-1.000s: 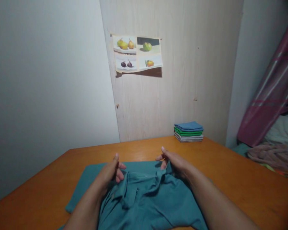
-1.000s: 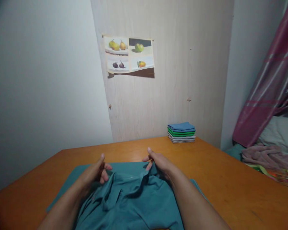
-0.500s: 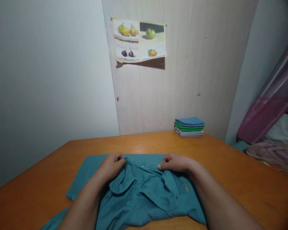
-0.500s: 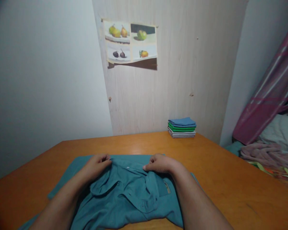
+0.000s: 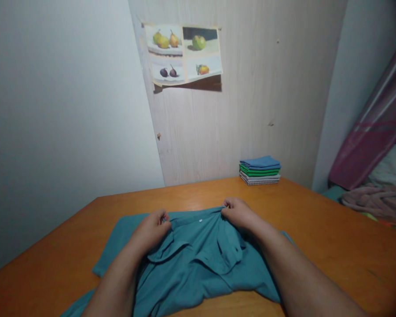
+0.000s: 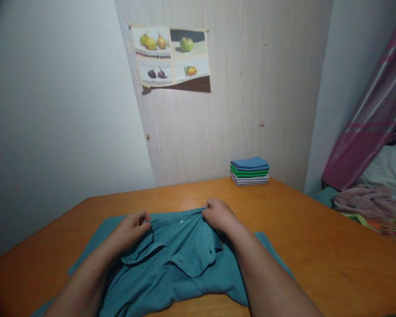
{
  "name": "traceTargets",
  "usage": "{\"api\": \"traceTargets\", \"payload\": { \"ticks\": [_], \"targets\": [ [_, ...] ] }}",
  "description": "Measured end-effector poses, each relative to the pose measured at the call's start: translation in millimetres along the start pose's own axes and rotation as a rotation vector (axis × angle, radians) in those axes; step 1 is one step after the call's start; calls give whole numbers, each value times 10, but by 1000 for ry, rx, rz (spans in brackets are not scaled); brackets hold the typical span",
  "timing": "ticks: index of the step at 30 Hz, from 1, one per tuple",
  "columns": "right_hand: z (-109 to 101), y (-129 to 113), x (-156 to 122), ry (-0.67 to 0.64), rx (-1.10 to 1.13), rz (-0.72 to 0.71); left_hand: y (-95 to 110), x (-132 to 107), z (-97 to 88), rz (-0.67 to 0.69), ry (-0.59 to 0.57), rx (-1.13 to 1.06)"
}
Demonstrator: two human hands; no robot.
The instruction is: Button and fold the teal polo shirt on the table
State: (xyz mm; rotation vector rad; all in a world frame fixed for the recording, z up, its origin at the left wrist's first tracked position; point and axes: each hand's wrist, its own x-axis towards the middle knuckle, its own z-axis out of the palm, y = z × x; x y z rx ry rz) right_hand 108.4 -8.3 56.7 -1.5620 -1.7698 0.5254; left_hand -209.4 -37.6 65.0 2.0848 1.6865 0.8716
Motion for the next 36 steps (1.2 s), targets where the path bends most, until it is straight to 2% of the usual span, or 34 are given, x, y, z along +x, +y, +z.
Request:
{"api": "traceTargets", "payload": {
  "ticks": [4, 8, 12, 15, 17, 21, 26, 30, 36],
  "targets": [
    [31, -15, -11, -59, 188, 102, 85, -82, -52, -101, -129, -137],
    [37, -98, -77, -120, 298, 157, 180, -128, -102, -268, -149, -565],
    [14, -173, -137, -181, 551, 286, 240, -92, -103, -393, -70, -981],
    [15, -178, -148, -223, 702, 336, 245, -59, -69, -443, -4, -1103],
    [35, -156, -138, -214, 764, 325, 237, -54, -42, -462, -10, -1145],
    [87, -87, -108, -193, 803, 299, 206, -63, 4, -434, -62, -1123],
    [94, -64, -97, -265, 824, 353, 168, -67, 32, -350, -97, -838],
    [66, -121, -129, -318, 804, 372, 194, -93, -32, -248, -157, -695],
    [59, -140, -175, -377, 682, 243, 271, -154, -138, -209, -266, -532]
  ]
}}
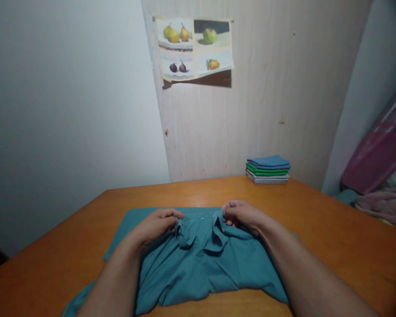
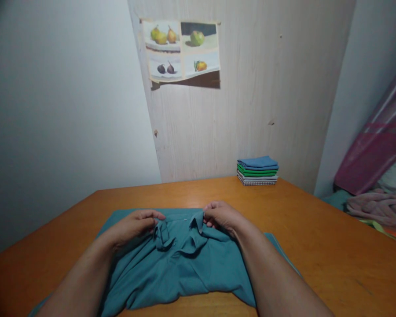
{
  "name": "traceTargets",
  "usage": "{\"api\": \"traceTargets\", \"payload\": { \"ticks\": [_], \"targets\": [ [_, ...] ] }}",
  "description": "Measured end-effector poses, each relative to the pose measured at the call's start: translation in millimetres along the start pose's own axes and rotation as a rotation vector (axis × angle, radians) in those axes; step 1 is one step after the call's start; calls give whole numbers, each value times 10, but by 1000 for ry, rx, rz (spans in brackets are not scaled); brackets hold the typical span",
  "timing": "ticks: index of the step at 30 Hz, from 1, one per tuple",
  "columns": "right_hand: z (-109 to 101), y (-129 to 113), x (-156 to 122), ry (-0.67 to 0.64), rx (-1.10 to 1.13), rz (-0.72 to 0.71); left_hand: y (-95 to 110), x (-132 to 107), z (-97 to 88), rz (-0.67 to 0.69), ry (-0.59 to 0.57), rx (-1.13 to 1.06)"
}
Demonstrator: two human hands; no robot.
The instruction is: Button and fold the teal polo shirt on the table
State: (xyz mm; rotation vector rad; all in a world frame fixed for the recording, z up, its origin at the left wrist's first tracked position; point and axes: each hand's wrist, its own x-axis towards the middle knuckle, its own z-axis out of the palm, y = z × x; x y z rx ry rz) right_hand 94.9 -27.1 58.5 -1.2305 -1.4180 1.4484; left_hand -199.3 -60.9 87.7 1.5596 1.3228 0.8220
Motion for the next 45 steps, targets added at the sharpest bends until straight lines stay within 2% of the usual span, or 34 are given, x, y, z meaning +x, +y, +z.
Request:
{"api": "traceTargets", "payload": {
  "ticks": [5, 11, 15, 19, 22, 25, 28, 32, 38, 41, 45],
  "targets": [
    [-15, 31, 21, 44, -51, -23, 6, -32, 50, -66, -162, 38],
    [0, -6, 5, 188, -87, -14, -41, -45, 21, -77, -219, 76],
    [29, -17, 3, 198, -101, -4, -63, -56, 11, -28, -255, 52],
    [32, 1, 26, 192, -87, -21, -64, -4, 20, 77, -125, 23],
    [20, 34, 54, 175, -74, -35, -95, 115, 82, 120, 77, 32],
    [16, 68, 73, 155, -90, -55, -157, 237, 208, 132, 311, 199],
    [28, 88, 78, 157, -158, -65, -208, 279, 351, 135, 413, 450],
    [56, 103, 89, 197, -316, -89, -222, 240, 474, 99, 415, 744],
    [97, 133, 115, 268, -417, -112, -126, 188, 481, 84, 412, 654],
    [112, 142, 120, 310, -437, -120, -71, 133, 483, 152, 305, 663],
    [120, 152, 124, 291, -414, -127, -83, 54, 533, 220, 178, 842]
  ]
}}
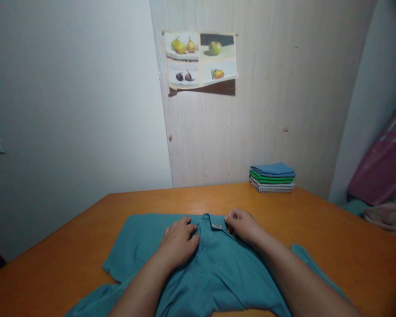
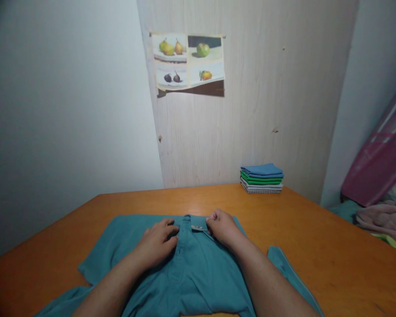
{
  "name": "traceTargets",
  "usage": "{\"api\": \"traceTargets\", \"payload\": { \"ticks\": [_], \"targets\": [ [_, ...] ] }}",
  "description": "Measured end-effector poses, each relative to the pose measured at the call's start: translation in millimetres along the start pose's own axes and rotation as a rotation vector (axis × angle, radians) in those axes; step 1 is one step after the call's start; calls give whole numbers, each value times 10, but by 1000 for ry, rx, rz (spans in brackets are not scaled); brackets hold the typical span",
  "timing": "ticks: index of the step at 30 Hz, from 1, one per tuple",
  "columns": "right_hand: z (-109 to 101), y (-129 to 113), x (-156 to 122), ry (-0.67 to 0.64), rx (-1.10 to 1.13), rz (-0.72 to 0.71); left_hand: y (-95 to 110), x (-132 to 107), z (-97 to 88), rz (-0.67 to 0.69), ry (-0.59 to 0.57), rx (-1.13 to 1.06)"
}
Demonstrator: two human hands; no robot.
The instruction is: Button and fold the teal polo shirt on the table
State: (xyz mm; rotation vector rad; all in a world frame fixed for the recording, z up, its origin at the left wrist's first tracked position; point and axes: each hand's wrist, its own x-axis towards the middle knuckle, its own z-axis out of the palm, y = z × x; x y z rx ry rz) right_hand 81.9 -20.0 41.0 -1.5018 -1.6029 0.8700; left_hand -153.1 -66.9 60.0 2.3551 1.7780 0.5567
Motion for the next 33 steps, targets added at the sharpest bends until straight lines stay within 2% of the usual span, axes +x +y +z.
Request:
{"api": "traceTargets", "payload": {
  "ticks": [8, 14, 22, 24, 27, 30, 33],
  "targets": [
    [-7, -11, -26, 7, -13, -61, -1, -22, 61, -26, 10, 249],
    [5, -13, -27, 6, -2, -39, -23, -17, 34, -58, -28, 263],
    [40, -40, -53, -157, 199, 47, -51, -40, 9, -44, -134, 235],
    [36, -55, -77, -184, 201, 50, -26, -45, -26, -26, -103, 205],
    [30, -54, -91, -195, 186, 23, 52, -53, -97, 10, 33, 157],
    [16, -19, -53, -128, 148, -4, 126, -58, -151, 34, 150, 62],
    [-16, 27, 16, -1, 98, -48, 146, -56, -142, 30, 114, -31]
  ]
}}
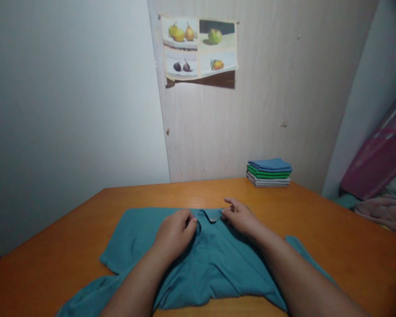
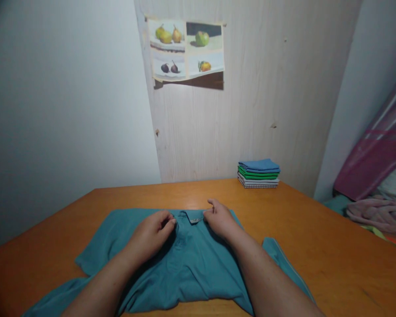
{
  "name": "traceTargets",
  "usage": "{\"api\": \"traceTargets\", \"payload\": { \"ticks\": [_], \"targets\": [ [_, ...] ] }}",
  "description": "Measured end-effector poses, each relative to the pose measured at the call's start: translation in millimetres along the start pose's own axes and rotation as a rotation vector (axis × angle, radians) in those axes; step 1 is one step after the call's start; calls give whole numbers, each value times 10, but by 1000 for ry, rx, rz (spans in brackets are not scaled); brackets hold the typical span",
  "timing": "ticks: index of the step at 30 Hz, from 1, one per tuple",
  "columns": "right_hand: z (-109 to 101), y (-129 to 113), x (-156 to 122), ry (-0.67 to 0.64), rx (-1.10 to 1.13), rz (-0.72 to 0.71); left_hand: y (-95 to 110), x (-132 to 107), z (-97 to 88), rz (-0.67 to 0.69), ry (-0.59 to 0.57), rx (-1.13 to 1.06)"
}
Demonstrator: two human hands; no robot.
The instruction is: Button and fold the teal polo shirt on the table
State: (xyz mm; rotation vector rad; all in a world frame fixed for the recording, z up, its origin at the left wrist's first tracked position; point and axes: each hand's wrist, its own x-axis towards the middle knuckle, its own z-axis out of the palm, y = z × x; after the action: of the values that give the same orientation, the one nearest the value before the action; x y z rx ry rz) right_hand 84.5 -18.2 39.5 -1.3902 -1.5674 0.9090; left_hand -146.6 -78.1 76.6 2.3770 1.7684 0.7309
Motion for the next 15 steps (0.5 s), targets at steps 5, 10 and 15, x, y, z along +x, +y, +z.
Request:
{"api": "traceTargets", "payload": {
  "ticks": [5, 10, 15],
  "targets": [
    [-47, -37, 9, 131, -82, -115, -82, -6, 124, 46, -170, -7],
    [-16, -230, -140, 152, -90, -283, -188, 2, 183, 56, -150, -59],
    [56, -416, -335, -101, -9, -325, -182, 41, 112, 12, -97, -122]
  ]
}}
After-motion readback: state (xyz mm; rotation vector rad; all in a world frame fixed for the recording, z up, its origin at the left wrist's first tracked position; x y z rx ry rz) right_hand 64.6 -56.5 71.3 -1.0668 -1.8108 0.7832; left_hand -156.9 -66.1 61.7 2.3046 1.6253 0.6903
